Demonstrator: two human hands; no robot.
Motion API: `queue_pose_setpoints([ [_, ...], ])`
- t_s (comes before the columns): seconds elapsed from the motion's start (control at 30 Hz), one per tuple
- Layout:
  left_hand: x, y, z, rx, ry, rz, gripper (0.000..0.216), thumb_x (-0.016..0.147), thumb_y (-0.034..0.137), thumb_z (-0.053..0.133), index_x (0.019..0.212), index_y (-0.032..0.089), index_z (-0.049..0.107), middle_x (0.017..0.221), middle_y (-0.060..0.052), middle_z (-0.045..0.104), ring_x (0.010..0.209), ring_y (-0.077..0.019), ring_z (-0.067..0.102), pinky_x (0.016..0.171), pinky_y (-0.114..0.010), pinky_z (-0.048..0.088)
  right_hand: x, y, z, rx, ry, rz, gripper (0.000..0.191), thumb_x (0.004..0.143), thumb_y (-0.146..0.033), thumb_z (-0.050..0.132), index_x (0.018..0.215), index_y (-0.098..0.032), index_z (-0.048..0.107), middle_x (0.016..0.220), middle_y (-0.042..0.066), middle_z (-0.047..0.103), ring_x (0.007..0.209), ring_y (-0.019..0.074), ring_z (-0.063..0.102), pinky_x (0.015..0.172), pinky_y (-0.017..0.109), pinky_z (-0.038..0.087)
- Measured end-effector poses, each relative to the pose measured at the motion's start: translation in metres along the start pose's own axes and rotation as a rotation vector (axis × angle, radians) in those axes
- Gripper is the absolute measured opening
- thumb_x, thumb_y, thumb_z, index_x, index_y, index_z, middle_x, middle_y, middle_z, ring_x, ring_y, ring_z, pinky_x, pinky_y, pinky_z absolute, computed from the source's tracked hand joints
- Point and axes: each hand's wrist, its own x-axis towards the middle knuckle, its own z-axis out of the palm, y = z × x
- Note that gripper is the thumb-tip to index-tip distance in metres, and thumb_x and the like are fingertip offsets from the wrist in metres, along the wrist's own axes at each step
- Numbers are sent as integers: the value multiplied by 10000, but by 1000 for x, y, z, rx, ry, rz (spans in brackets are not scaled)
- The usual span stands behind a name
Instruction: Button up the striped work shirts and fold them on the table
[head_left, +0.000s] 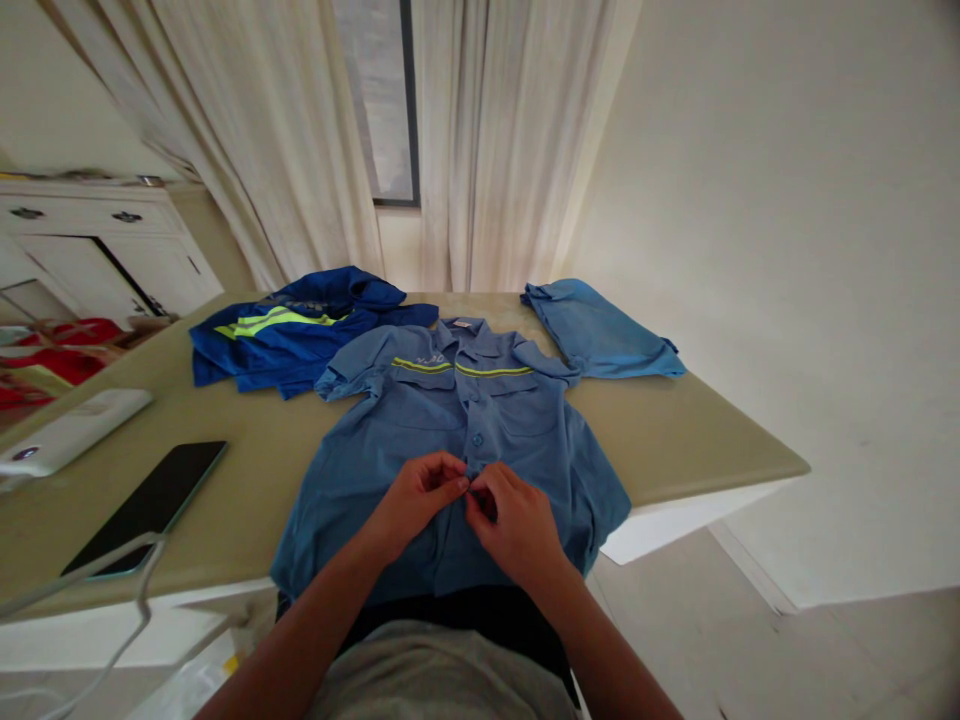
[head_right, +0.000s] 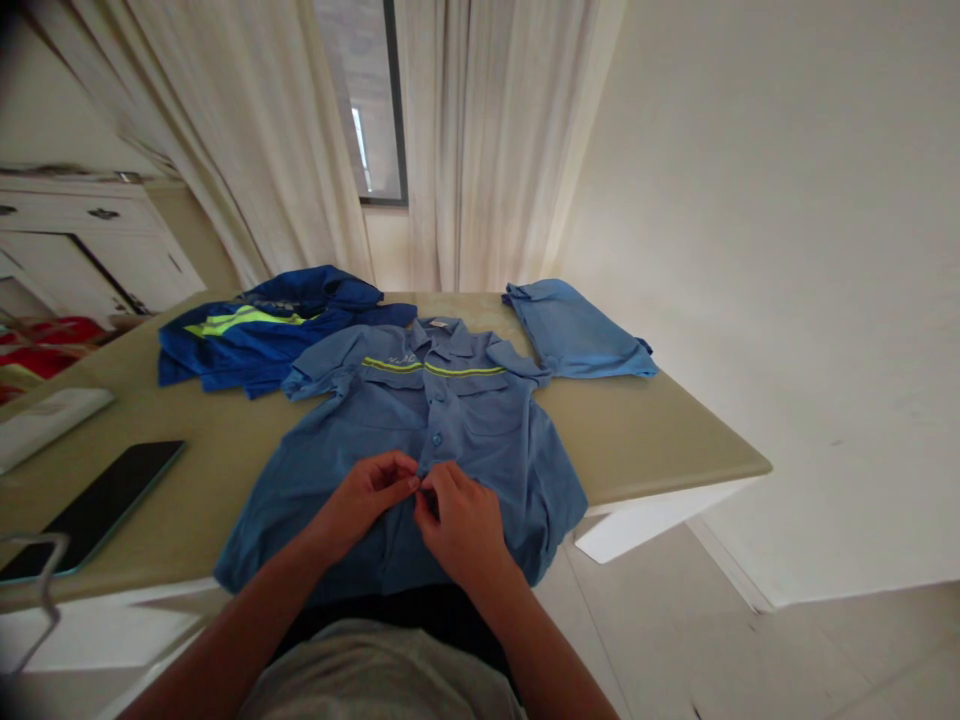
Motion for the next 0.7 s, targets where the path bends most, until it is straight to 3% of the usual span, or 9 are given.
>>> queue_pose_setpoints([
  [0.13, 0, 0, 2, 77, 26, 40, 322, 805, 443, 805, 964, 177, 716, 863, -27, 718, 826, -169, 644, 809, -293, 512, -1, 3, -3, -3, -12, -54, 85, 953, -164, 585, 888, -216, 604, 845, 11, 668, 688, 132, 612, 646, 238, 409],
  [0.33, 2, 4, 2, -56, 0, -60, 356, 753, 430, 839, 949, 164, 705, 842, -26, 707, 800, -156, 634, 800, -283, 495, -2, 9, 1, 101, 45, -175, 143, 1001, -179, 521, 913, -223, 625, 848, 34, 663, 745, 158, 625, 705, 269, 458],
  [0.57, 1, -4, 3, 223, 94, 113, 318, 859, 435, 730, 1014, 157, 727, 831, -29, 689, 763, -156, 605, 733, -273, 478, 6, 15, 7, 529, 23, 140, 129, 951, -279, 650, 842, -211, 657, 722, -16, 645, 641, 127, 600, 583, 223, 446],
  [0.7, -4, -4, 7, 381, 87, 123, 357, 886, 441, 704, 1114, 168, 742, 875, -42, 726, 722, -155, 601, 665, -267, 460, 6, 22, 3, 643, 10, 208, 144, 929, -311, 677, 834, -203, 672, 702, -19, 652, 627, 121, 598, 577, 216, 447],
])
